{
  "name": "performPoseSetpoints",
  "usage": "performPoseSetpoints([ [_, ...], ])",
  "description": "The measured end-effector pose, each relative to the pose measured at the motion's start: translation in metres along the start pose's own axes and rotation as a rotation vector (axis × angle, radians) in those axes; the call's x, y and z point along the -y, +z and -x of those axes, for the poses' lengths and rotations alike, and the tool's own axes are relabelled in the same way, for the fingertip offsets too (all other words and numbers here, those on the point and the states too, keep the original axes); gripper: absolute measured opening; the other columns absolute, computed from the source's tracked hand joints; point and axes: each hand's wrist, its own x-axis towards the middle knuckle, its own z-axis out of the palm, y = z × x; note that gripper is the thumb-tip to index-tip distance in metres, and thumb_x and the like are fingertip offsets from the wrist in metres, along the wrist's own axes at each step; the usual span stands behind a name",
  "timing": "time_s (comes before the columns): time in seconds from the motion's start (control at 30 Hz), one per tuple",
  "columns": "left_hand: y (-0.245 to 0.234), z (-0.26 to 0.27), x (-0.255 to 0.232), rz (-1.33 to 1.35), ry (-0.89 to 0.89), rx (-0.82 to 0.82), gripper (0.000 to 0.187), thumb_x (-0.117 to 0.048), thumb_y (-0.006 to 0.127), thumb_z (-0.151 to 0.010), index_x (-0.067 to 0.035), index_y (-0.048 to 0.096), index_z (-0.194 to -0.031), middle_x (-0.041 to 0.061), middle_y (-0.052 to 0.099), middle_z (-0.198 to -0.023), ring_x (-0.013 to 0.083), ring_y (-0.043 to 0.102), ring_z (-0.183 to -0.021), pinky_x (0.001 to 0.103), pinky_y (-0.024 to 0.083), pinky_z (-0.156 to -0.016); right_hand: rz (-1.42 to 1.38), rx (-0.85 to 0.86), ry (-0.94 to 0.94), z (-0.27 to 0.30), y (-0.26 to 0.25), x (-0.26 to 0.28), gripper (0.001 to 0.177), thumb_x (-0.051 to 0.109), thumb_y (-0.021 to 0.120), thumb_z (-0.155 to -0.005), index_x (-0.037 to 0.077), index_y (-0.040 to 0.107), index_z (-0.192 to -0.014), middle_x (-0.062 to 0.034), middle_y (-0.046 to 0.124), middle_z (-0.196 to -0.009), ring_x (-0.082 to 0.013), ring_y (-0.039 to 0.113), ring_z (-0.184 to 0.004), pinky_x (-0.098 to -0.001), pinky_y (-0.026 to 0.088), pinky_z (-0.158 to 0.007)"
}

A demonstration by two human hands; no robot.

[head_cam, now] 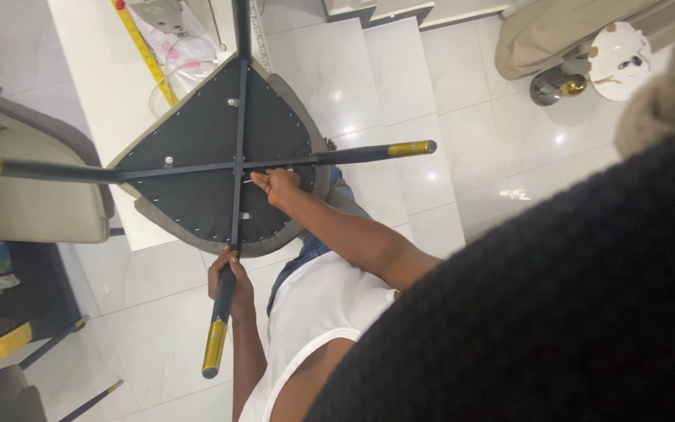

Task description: The person is assembling a chair by screwing the legs into the base.

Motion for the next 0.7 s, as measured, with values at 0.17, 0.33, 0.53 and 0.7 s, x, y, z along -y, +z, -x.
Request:
performPoseSetpoints([
  [0.17, -0.008, -0.002, -0.010, -0.043, 0.036, 0.033, 0.003, 0.003, 0.060, -0.102, 0.003, 0.061, -0.105, 0.020, 0.072, -0.110, 0.0304, 0.070, -0.119, 0.040, 0.058, -0.104, -0.016, 0.148, 0.036, -0.021, -0.025, 0.003, 0.021, -0.007, 0.039, -0.101, -0.016, 0.048, -0.118, -0.0386, 0.059, -0.123, -0.0466, 0.070, -0.104, -0.0451, 0.060, -0.086],
  [0.33, -0.007, 0.000, -0.019, -0.015, 0.001, 0.015, 0.007, 0.001, 0.061, -0.101, 0.005, 0.061, -0.107, 0.021, 0.071, -0.114, 0.0278, 0.071, -0.109, 0.037, 0.058, -0.096, 0.280, 0.262, 0.046, 0.034, -0.023, 0.020, 0.016, 0.001, 0.046, -0.103, -0.006, 0.049, -0.117, -0.0318, 0.064, -0.122, -0.0466, 0.070, -0.104, -0.0500, 0.058, -0.089],
  [0.53, -0.007, 0.003, -0.010, -0.011, 0.033, 0.027, 0.006, 0.000, 0.062, -0.101, 0.004, 0.060, -0.106, 0.019, 0.071, -0.113, 0.0278, 0.071, -0.110, 0.038, 0.058, -0.099, 0.192, 0.174, 0.011, -0.028, -0.026, -0.001, 0.017, 0.006, 0.047, -0.105, -0.009, 0.052, -0.111, -0.0346, 0.067, -0.111, -0.0449, 0.073, -0.098, -0.0492, 0.060, -0.084],
  [0.7, -0.004, 0.006, -0.001, -0.030, 0.032, 0.048, 0.005, 0.001, 0.061, -0.102, 0.003, 0.060, -0.106, 0.019, 0.071, -0.114, 0.0300, 0.069, -0.118, 0.039, 0.058, -0.104, 0.092, 0.064, -0.016, -0.046, -0.017, -0.007, 0.013, -0.005, 0.046, -0.100, -0.008, 0.054, -0.110, -0.0278, 0.068, -0.110, -0.0392, 0.075, -0.096, -0.0456, 0.062, -0.083],
])
